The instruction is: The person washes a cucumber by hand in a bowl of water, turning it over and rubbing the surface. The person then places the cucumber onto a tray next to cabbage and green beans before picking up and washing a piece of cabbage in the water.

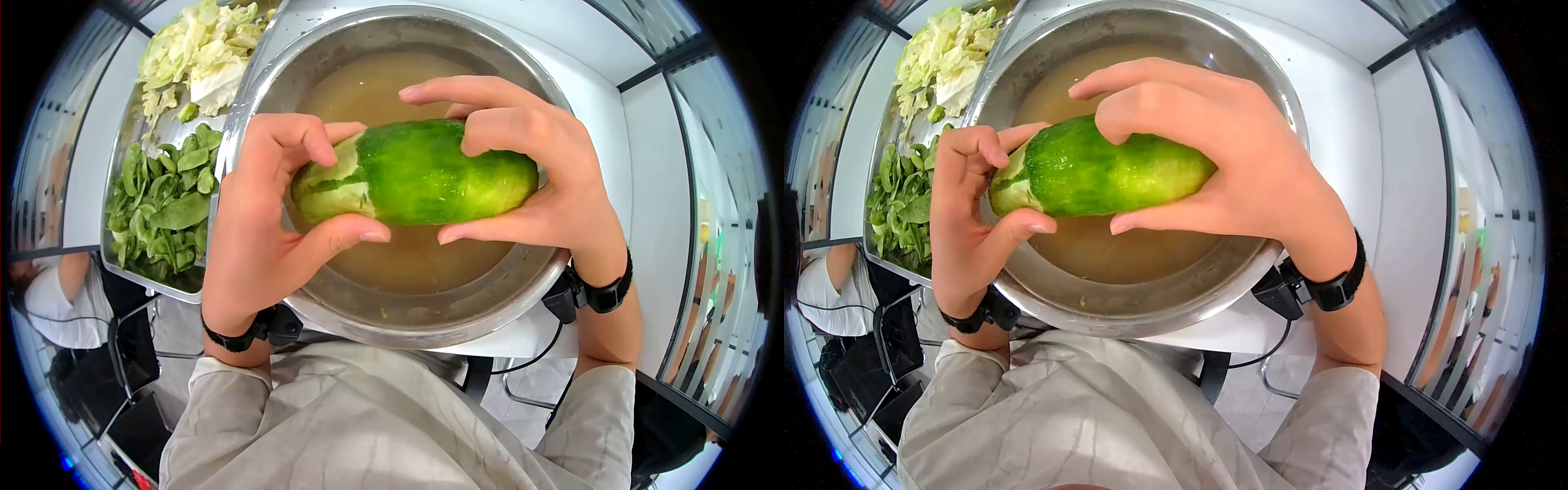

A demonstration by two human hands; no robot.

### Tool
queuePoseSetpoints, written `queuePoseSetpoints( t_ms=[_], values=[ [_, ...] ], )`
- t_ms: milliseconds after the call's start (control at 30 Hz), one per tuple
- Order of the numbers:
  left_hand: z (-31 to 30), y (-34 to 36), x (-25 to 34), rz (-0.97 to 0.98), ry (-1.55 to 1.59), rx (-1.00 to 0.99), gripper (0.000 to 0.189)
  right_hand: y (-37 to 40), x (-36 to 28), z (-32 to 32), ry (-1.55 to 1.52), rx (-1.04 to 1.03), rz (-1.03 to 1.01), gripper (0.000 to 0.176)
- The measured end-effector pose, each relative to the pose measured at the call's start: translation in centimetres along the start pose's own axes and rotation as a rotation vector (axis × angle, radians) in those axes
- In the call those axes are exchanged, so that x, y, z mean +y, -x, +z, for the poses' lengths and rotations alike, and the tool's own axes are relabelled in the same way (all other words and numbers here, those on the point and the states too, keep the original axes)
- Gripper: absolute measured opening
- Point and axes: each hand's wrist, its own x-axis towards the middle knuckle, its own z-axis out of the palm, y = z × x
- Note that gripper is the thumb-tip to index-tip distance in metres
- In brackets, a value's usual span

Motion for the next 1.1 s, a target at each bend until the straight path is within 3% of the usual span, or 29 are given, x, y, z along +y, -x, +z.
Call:
queuePoseSetpoints(
  t_ms=[167,267,367,567,1100],
  values=[
    [-0.1,0.0,0.1,0.003,0.0,-0.01,0.069,0.0,0.0,0.0,0.001,0.004,-0.005,0.062],
    [-0.2,-0.1,1.1,-0.108,0.027,-0.039,0.07,0.0,0.2,0.1,-0.006,0.013,-0.02,0.062],
    [0.0,-0.1,0.4,-0.001,0.047,-0.007,0.069,0.1,0.0,0.1,-0.002,0.015,-0.001,0.063],
    [-0.2,-0.1,1.3,-0.115,0.011,-0.044,0.07,0.0,0.0,0.0,0.025,-0.002,-0.005,0.063],
    [-0.2,-0.1,1.1,-0.084,0.009,-0.037,0.069,0.0,0.1,0.2,-0.003,0.005,-0.006,0.063]
  ],
)
